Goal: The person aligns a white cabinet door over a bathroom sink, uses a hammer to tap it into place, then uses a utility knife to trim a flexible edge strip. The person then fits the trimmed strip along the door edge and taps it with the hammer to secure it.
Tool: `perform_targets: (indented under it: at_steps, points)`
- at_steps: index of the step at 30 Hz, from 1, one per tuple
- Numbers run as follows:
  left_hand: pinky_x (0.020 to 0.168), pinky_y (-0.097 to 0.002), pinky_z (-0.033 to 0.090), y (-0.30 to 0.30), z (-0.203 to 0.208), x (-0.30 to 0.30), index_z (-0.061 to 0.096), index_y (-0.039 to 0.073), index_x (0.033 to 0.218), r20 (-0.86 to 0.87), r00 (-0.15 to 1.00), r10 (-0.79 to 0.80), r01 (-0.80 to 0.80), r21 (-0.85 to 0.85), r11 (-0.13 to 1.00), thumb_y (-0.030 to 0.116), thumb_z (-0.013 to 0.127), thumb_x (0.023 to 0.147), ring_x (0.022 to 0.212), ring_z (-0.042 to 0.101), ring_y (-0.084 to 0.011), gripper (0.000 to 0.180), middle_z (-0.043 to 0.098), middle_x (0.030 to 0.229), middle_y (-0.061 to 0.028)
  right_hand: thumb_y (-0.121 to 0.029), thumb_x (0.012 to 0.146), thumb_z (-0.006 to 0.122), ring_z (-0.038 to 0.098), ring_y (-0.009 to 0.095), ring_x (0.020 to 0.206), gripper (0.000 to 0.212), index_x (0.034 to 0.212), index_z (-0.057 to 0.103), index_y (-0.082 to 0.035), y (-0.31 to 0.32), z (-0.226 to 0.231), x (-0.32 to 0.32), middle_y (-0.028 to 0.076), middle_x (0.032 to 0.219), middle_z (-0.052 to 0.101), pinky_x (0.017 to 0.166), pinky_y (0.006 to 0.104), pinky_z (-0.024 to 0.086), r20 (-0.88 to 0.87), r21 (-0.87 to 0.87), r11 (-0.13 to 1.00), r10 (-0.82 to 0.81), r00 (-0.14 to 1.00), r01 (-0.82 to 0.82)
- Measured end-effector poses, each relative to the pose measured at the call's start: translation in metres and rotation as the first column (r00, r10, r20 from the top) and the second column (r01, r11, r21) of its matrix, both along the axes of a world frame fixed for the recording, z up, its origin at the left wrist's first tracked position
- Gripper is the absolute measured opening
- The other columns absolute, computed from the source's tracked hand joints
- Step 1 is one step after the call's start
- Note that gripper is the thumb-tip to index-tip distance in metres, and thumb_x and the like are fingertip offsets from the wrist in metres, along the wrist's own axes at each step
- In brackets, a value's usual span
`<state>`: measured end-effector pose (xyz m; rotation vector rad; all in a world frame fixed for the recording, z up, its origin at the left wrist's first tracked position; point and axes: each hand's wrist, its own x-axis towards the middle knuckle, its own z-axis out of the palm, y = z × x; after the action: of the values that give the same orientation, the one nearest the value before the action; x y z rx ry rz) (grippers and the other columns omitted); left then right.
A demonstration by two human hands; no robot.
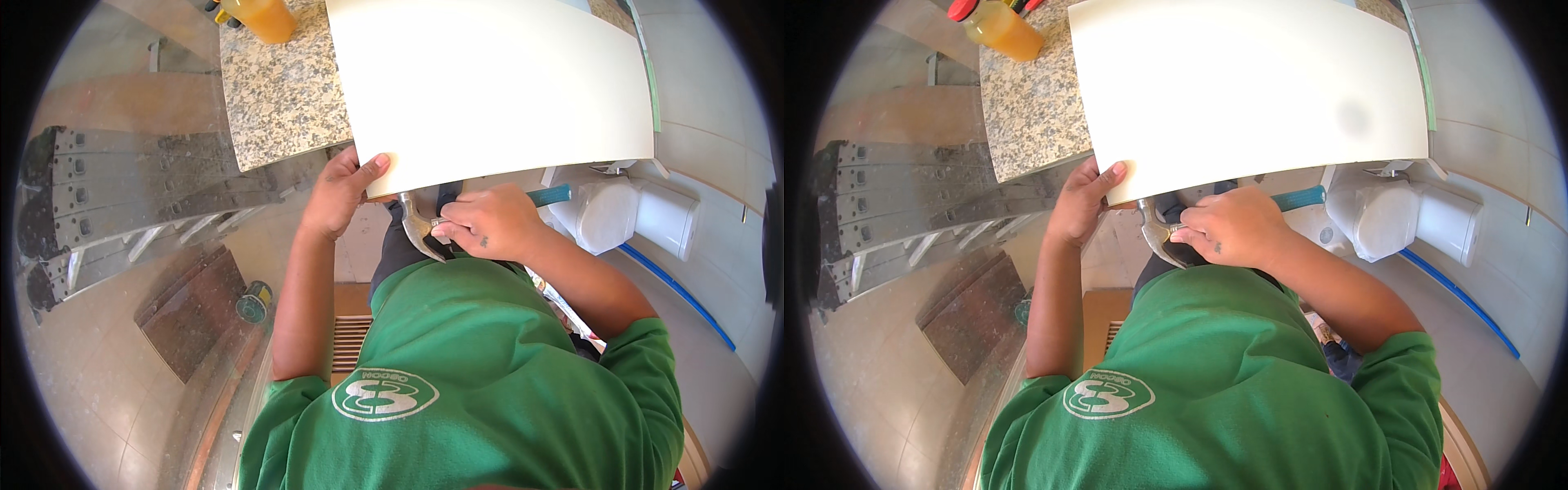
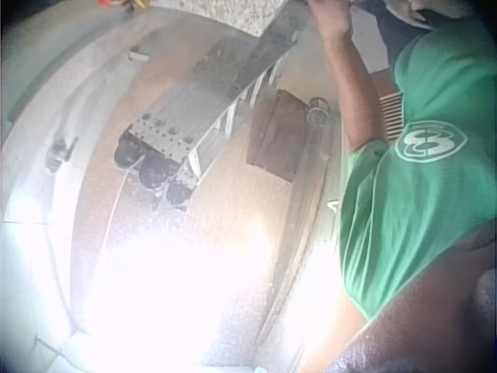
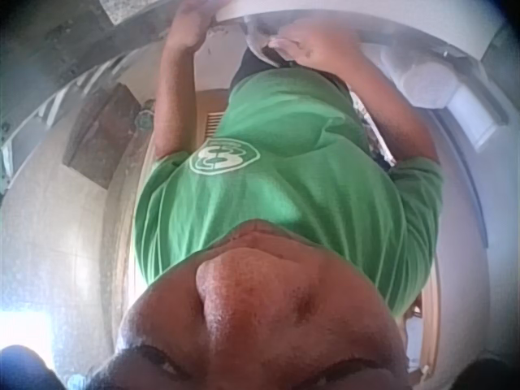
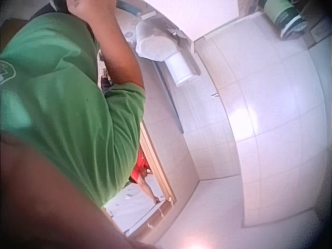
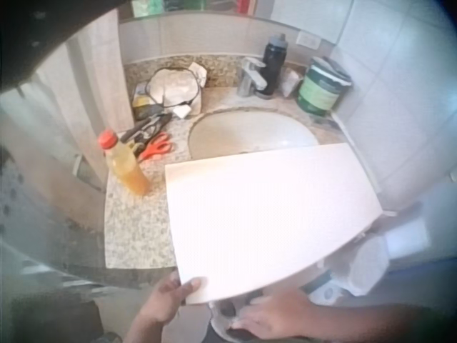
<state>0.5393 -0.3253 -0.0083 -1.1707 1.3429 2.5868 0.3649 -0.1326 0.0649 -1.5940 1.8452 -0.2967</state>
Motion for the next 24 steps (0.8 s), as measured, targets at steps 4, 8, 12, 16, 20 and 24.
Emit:
perform_targets:
  at_steps: [4,8,12,16,20,24]
  points:
    - [0.076,-0.0319,0.057,0.001,0.001,0.0,0.066,0.001,0.123,0.003,1.0,0.02,-0.02,-0.009,1.0,0.035,0.07,0.105,0.087,0.073,-0.016,0.039,0.074,0.105,-0.0074,-0.04,0.1,0.065,0.067,0.031,0.067,0.032,0.081,0.068,-0.014,-0.006,-0.003,0.01,0.004,0.073,0.067,0.058,0.0473,0.051,0.002,0.026,1.0,0.01,1.0,-0.01]
    - [0.078,-0.0329,0.058,0.001,0.005,0.0,0.065,0.001,0.124,0.016,1.0,-0.001,0.001,-0.002,1.0,0.035,0.069,0.105,0.086,0.074,-0.0193,0.039,0.075,0.104,-0.0088,-0.04,0.1,0.065,0.069,0.032,0.07,0.033,0.082,0.069,-0.014,-0.011,-0.003,0.016,0.005,0.076,0.069,0.061,0.0477,0.053,0.006,0.049,0.998,0.026,1.0,-0.027]
    - [0.079,-0.0342,0.059,0.003,0.007,-0.002,0.064,0.0,0.124,0.0,1.0,0.015,-0.015,0.005,1.0,0.036,0.068,0.105,0.087,0.076,-0.0225,0.041,0.075,0.103,-0.0105,-0.039,0.1,0.066,0.068,0.031,0.068,0.03,0.084,0.07,-0.014,-0.015,-0.007,0.022,0.005,0.074,0.067,0.059,0.0462,0.052,0.024,-0.006,1.0,0.024,0.999,-0.024]
    - [0.082,-0.0334,0.058,0.004,0.006,-0.001,0.065,-0.002,0.124,-0.012,0.998,0.062,-0.061,0.04,0.997,0.03,0.07,0.105,0.086,0.075,-0.0198,0.037,0.075,0.106,-0.0104,-0.036,0.099,0.069,0.066,0.029,0.062,0.027,0.083,0.067,-0.014,-0.019,-0.012,0.028,0.003,0.067,0.063,0.053,0.0446,0.049,0.029,-0.114,0.993,0.038,0.999,-0.035]
    - [0.082,-0.033,0.058,0.004,0.003,-0.001,0.064,-0.002,0.125,-0.004,0.998,0.059,-0.059,0.028,0.998,0.028,0.07,0.105,0.087,0.074,-0.0193,0.037,0.074,0.108,-0.0102,-0.035,0.099,0.068,0.067,0.029,0.064,0.027,0.082,0.066,-0.014,-0.02,-0.013,0.031,0.004,0.068,0.063,0.054,0.0454,0.05,0.023,-0.078,0.996,0.048,0.999,-0.046]
    - [0.082,-0.0331,0.06,0.005,0.003,-0.002,0.063,-0.004,0.125,-0.014,0.997,0.081,-0.081,0.027,0.996,0.027,0.069,0.105,0.088,0.073,-0.0192,0.038,0.074,0.109,-0.0108,-0.036,0.098,0.066,0.069,0.033,0.07,0.024,0.087,0.074,-0.016,-0.022,-0.012,0.033,0.007,0.077,0.07,0.062,0.0475,0.054,0.049,0.024,0.999,0.034,0.998,-0.035]
